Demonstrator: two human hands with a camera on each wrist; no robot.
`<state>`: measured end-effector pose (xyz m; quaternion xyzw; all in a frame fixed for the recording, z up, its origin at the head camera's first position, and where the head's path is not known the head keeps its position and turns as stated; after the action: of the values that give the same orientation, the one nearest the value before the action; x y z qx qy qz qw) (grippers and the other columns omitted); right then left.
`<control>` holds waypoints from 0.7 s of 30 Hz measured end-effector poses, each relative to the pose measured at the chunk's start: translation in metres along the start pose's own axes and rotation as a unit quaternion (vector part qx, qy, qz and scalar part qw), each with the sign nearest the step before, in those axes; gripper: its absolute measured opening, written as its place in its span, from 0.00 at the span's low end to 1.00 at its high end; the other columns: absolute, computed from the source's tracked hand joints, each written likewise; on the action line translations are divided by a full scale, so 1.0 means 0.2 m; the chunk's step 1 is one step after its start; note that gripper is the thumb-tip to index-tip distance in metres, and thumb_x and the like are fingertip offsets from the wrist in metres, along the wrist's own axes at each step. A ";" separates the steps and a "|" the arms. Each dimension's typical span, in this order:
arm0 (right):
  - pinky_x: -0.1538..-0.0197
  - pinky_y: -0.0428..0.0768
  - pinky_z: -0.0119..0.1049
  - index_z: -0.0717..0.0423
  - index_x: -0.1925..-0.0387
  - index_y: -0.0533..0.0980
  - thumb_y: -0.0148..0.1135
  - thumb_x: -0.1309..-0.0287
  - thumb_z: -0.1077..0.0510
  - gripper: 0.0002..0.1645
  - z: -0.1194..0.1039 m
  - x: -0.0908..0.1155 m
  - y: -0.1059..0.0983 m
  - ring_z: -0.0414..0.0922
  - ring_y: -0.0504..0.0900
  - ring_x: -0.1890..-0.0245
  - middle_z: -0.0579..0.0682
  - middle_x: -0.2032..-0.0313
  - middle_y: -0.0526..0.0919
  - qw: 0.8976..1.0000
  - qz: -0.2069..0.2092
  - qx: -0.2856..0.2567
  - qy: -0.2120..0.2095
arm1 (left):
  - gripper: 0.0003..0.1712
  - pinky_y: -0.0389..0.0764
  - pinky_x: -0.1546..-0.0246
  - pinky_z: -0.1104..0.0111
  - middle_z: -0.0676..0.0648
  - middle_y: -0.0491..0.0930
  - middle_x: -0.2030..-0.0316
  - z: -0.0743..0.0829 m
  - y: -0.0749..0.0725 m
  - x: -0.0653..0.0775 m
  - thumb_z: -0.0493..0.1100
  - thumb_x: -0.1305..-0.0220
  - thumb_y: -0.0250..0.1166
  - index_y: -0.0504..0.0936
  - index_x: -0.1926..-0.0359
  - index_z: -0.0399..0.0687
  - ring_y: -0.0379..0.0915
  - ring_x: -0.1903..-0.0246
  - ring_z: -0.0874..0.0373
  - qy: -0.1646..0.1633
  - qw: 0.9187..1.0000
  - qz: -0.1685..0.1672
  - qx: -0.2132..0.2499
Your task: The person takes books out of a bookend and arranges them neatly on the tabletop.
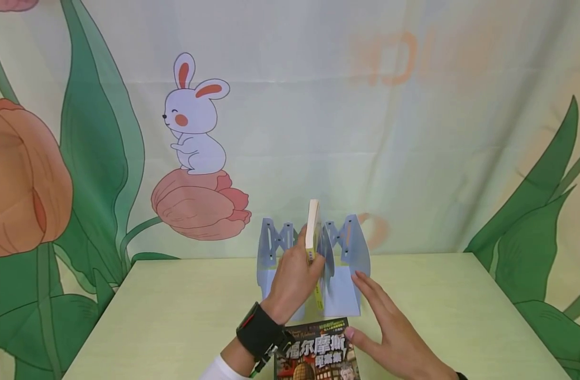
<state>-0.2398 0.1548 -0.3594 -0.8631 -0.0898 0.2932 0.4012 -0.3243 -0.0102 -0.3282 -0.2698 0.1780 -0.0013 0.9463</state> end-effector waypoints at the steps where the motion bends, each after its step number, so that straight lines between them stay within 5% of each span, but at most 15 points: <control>1: 0.43 0.73 0.63 0.34 0.23 0.48 0.66 0.42 0.47 0.52 0.00 0.00 0.00 0.58 0.64 0.29 0.42 0.24 0.54 1.000 0.002 0.000 0.000 | 0.42 0.63 0.92 0.73 0.50 0.69 0.85 0.00 -0.01 0.00 0.41 0.34 0.54 0.47 0.22 0.49 0.60 0.93 0.62 0.000 1.000 0.003 0.000; 17: 0.44 0.73 0.67 0.32 0.23 0.48 0.65 0.41 0.45 0.51 -0.02 -0.04 -0.06 0.58 0.64 0.29 0.46 0.24 0.55 1.000 0.013 0.005 0.000 | 0.41 0.65 0.91 0.73 0.48 0.72 0.83 0.10 -0.08 0.01 0.42 0.34 0.54 0.50 0.23 0.48 0.65 0.91 0.62 0.022 0.999 0.025 -0.002; 21: 0.44 0.73 0.65 0.33 0.23 0.48 0.65 0.41 0.46 0.50 -0.04 -0.05 -0.08 0.57 0.64 0.29 0.45 0.24 0.55 1.000 0.019 0.012 -0.009 | 0.40 0.69 0.89 0.73 0.45 0.78 0.76 0.12 -0.10 0.01 0.41 0.35 0.54 0.51 0.23 0.51 0.70 0.87 0.63 0.025 0.999 0.035 -0.006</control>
<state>-0.2420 0.1565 -0.3386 -0.8571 -0.0737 0.3098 0.4048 -0.3124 -0.0158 -0.3005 -0.2690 0.2111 0.0259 0.9394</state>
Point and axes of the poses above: each hand's wrist, its own x-axis away from the middle knuckle, its own y-axis out of the palm, z = x × y, the point moved 9 cm from there along -x, towards the middle knuckle
